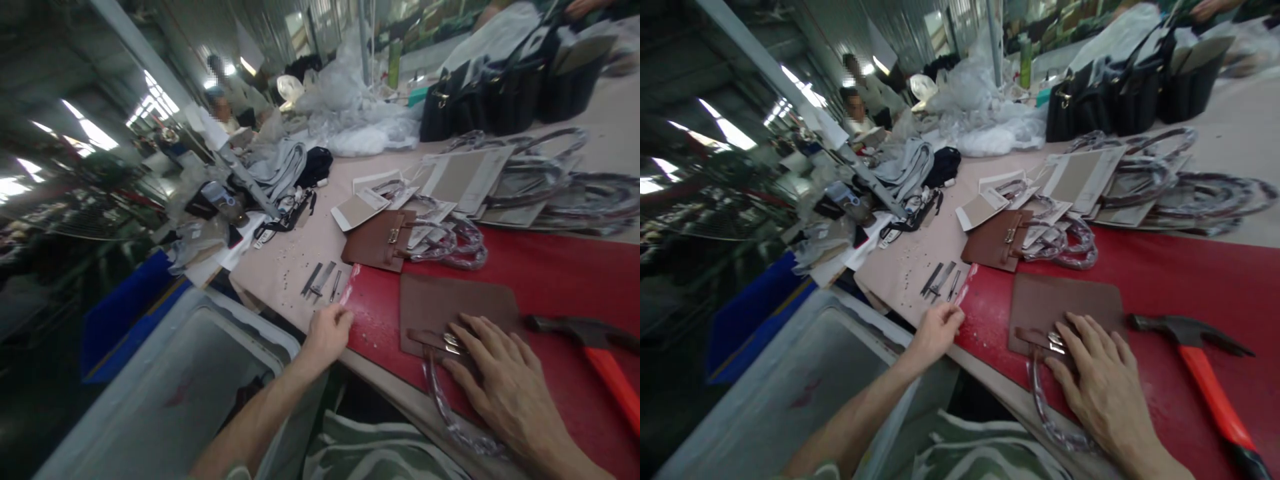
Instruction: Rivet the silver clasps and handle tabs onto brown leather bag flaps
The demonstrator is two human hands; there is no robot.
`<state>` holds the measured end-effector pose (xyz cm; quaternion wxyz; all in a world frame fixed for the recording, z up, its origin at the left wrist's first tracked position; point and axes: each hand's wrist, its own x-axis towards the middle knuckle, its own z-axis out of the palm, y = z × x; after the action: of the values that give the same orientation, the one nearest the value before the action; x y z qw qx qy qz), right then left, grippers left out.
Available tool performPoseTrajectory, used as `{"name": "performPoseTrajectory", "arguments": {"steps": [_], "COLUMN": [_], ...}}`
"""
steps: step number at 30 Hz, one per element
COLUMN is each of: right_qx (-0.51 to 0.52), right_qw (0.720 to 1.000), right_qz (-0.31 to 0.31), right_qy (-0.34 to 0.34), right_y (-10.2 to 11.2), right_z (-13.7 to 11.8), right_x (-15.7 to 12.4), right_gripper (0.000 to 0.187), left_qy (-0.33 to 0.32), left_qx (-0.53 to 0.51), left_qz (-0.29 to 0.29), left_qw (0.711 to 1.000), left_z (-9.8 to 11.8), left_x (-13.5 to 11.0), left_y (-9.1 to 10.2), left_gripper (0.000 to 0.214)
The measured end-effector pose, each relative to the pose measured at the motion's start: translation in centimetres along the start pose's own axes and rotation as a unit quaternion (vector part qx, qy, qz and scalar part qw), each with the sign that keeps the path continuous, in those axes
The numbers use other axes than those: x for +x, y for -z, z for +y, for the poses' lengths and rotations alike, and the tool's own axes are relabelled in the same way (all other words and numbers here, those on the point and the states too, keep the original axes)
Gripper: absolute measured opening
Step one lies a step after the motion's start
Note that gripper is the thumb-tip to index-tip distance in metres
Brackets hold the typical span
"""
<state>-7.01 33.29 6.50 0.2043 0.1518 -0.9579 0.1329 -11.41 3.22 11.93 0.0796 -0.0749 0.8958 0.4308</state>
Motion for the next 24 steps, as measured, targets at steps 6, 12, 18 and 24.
{"name": "performPoseTrajectory", "arguments": {"steps": [6,12,18,24], "right_qx": [-0.017,-0.011,0.007,0.035], "right_qw": [1.000,1.000,0.999,0.996], "right_qz": [0.001,-0.003,-0.037,-0.057], "right_qy": [0.015,0.001,-0.025,-0.054], "right_y": [0.0,0.3,1.3,1.7], "right_z": [0.0,-0.3,-1.0,-1.4], "right_x": [0.1,0.2,0.1,-0.1], "right_gripper": [0.057,0.051,0.044,0.043], "left_qy": [0.047,0.041,0.061,0.004], "left_qx": [0.327,0.349,0.357,0.182], "left_qz": [0.100,-0.001,-0.061,-0.095], "left_qw": [0.939,0.936,0.930,0.979], "left_z": [-1.2,-1.0,-0.6,-2.3], "left_x": [8.1,10.7,12.7,11.5], "left_y": [7.0,6.0,5.1,8.3], "left_gripper": [0.021,0.019,0.005,0.017]}}
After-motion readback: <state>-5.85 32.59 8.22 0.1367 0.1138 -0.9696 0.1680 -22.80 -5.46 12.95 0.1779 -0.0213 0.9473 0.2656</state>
